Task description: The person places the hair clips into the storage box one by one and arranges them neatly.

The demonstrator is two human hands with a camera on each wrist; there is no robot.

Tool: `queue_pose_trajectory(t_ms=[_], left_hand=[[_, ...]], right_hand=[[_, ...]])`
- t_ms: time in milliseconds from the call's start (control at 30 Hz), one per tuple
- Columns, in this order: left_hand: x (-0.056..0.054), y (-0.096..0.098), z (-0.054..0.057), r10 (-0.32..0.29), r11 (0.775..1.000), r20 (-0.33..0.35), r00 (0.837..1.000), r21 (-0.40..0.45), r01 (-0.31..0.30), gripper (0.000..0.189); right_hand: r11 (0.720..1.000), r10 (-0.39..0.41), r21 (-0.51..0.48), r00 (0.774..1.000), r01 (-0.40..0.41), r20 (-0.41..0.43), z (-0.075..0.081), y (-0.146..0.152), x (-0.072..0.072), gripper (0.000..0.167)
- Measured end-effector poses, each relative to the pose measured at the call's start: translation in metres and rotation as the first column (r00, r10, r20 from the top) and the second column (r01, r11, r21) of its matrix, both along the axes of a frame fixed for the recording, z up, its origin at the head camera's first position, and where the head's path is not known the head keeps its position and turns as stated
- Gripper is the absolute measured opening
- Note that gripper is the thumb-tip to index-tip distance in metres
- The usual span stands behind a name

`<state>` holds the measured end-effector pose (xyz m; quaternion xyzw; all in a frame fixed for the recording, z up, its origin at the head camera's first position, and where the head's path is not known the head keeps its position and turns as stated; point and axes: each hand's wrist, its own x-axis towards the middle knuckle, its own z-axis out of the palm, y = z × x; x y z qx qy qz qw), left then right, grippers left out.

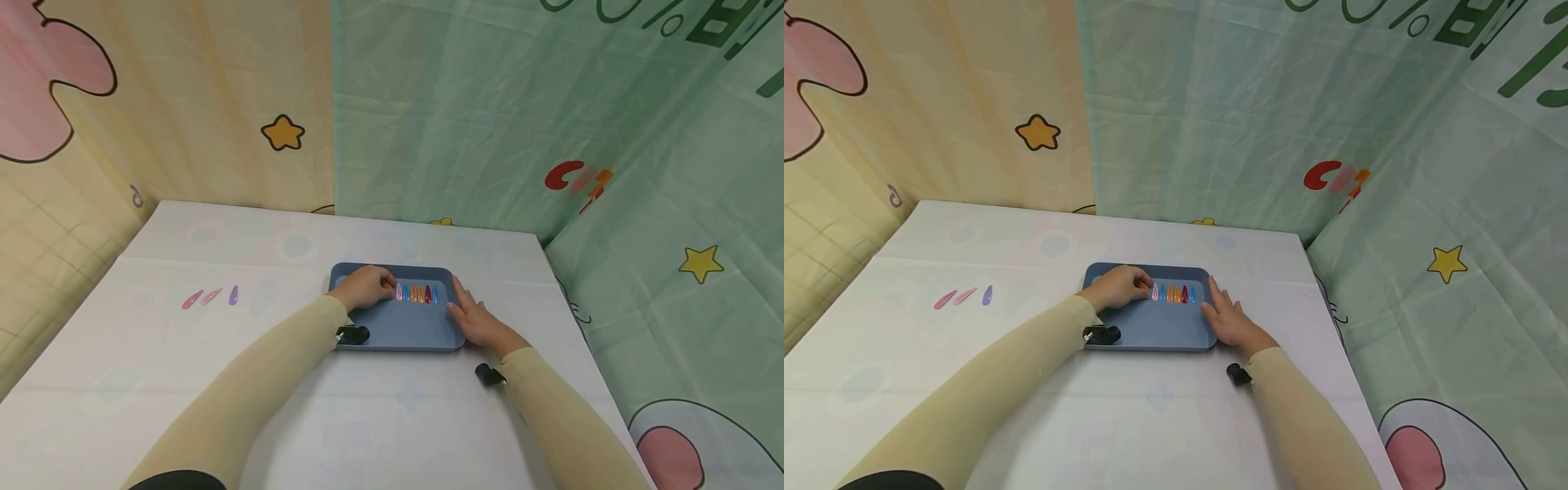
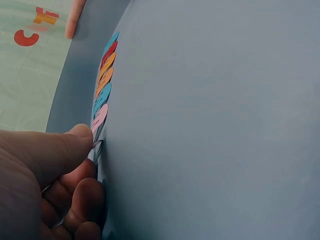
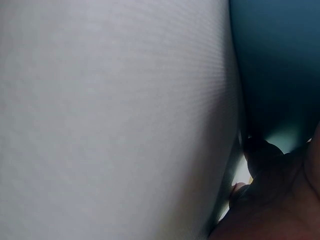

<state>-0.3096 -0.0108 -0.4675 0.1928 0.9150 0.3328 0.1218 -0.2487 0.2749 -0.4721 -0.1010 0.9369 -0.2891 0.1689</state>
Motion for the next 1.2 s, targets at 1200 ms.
queue_pose_trajectory(t_ms=[1200], left_hand=[[0.0006,0.0004,0.0025,-0.006,0.999,0.008,1.0,-0.032,0.006,0.036]], right_hand=[[1.0,-0.002,-0.009,1.0,0.002,0.002,-0.0011,0.0013,-0.0017,0.072]])
